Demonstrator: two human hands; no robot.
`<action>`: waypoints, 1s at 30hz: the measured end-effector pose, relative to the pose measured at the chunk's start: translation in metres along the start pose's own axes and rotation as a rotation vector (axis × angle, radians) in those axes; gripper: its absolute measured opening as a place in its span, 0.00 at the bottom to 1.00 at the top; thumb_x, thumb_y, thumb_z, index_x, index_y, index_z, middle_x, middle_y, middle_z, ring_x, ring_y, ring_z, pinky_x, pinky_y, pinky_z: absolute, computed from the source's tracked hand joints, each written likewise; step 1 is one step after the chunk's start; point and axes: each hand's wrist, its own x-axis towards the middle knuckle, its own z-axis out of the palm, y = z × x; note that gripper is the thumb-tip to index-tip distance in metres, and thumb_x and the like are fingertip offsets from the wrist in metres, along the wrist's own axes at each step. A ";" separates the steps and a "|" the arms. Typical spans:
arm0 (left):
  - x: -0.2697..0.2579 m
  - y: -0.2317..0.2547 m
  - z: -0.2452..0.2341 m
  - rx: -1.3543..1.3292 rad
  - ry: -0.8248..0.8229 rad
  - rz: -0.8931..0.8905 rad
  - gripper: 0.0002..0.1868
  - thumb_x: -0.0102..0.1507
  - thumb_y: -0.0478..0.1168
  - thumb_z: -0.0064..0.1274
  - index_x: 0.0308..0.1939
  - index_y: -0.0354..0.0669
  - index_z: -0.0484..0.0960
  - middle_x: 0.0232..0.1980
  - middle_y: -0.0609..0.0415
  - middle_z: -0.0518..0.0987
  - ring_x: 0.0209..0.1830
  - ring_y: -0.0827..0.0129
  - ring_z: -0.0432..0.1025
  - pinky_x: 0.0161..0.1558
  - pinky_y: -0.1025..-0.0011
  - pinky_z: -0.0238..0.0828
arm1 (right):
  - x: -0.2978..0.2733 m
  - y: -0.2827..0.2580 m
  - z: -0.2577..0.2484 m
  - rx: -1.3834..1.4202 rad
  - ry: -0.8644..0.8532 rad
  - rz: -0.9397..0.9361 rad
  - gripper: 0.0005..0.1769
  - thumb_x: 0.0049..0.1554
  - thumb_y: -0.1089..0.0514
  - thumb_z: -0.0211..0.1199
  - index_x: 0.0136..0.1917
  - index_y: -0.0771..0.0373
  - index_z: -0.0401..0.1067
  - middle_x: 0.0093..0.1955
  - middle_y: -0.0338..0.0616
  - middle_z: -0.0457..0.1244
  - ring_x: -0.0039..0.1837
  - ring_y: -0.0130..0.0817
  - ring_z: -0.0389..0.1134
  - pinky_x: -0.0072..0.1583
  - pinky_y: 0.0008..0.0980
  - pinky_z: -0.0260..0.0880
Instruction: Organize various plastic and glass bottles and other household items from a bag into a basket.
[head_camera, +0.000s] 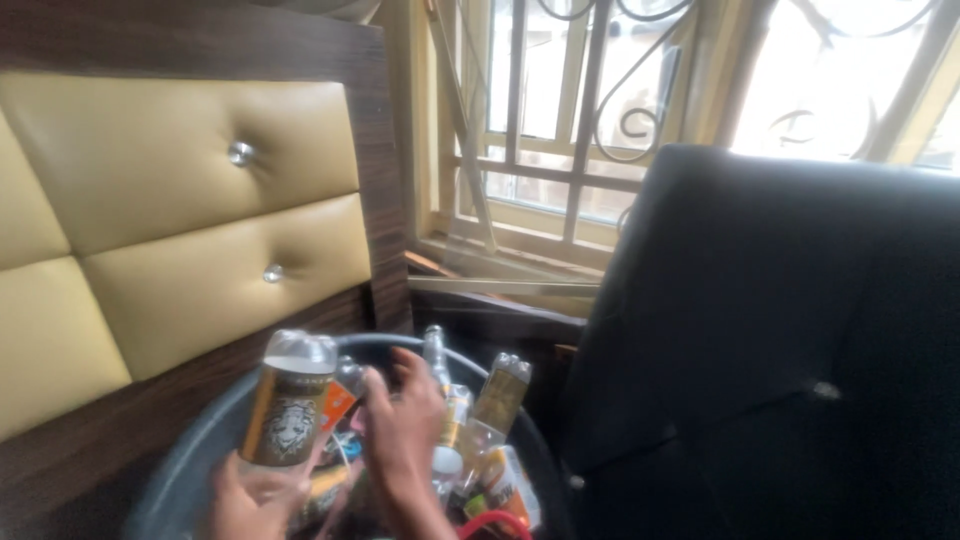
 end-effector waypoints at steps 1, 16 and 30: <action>0.008 -0.022 0.007 -0.072 0.034 0.036 0.58 0.47 0.30 0.71 0.78 0.36 0.55 0.42 0.37 0.81 0.44 0.51 0.79 0.52 0.53 0.78 | 0.006 0.025 -0.001 -0.182 0.117 -0.098 0.29 0.57 0.48 0.67 0.69 0.59 0.70 0.65 0.52 0.70 0.65 0.41 0.73 0.66 0.40 0.73; -0.018 -0.011 -0.002 -0.227 0.104 0.096 0.52 0.39 0.16 0.55 0.69 0.38 0.65 0.45 0.46 0.76 0.44 0.59 0.74 0.50 0.59 0.72 | -0.022 0.120 -0.028 -0.634 0.012 0.520 0.58 0.48 0.52 0.74 0.82 0.47 0.43 0.76 0.56 0.51 0.77 0.59 0.53 0.76 0.50 0.55; -0.100 0.099 -0.034 -0.049 0.058 -0.047 0.46 0.45 0.25 0.61 0.69 0.43 0.66 0.45 0.51 0.80 0.43 0.62 0.76 0.47 0.63 0.73 | -0.015 0.129 -0.014 -0.466 0.333 0.496 0.50 0.48 0.60 0.67 0.80 0.50 0.49 0.70 0.61 0.57 0.71 0.59 0.60 0.69 0.51 0.62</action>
